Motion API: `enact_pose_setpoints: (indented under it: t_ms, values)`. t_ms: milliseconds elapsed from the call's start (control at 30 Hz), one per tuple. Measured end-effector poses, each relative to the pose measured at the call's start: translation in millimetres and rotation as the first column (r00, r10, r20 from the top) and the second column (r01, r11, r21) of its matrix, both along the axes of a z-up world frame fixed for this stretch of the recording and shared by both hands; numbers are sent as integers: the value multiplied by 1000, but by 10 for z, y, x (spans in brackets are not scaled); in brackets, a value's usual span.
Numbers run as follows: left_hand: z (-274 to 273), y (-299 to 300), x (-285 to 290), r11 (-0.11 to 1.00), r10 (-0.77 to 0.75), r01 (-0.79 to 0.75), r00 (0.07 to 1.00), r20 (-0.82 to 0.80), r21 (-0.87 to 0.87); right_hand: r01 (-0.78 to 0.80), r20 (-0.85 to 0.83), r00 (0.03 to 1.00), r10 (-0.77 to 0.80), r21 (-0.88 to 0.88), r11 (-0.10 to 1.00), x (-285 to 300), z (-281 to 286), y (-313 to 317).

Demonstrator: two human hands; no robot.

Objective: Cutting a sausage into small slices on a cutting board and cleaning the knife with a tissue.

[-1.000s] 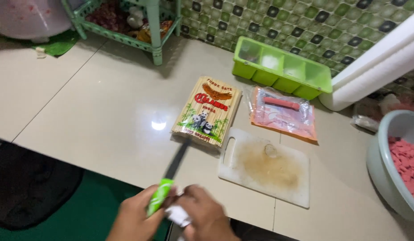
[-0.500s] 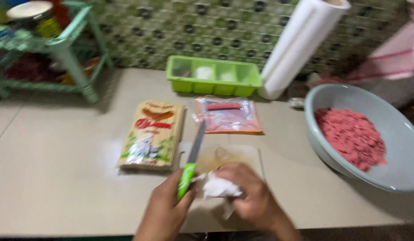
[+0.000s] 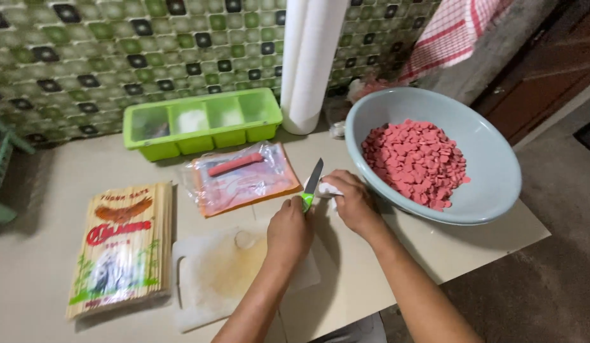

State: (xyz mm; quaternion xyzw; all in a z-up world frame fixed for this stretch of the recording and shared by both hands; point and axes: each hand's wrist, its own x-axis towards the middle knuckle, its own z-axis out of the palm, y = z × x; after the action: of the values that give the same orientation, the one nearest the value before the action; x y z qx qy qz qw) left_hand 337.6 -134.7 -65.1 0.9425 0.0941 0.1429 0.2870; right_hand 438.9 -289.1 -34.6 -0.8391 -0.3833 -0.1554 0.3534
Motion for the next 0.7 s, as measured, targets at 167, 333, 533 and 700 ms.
enact_pose_setpoints:
  t_ms: [167, 333, 533, 700]
  values:
    - [-70, -87, -87, 985, 32, -24, 998, -49, 171, 0, -108, 994, -16, -141, 990, -174, -46, -164]
    - [224, -116, -421, 953, 46, -50, 999, 20, 300, -18, -184, 983, -22, -215, 977, -319, 35, -406]
    - [298, -18, -785, 914, 132, -84, 987, -95, 396, 30, -187, 978, -93, -313, 949, -488, 55, -549]
    - [272, -131, -486, 893, -73, 45, 996, 46, 447, 19, -168, 983, -71, -292, 956, -470, 47, -567]
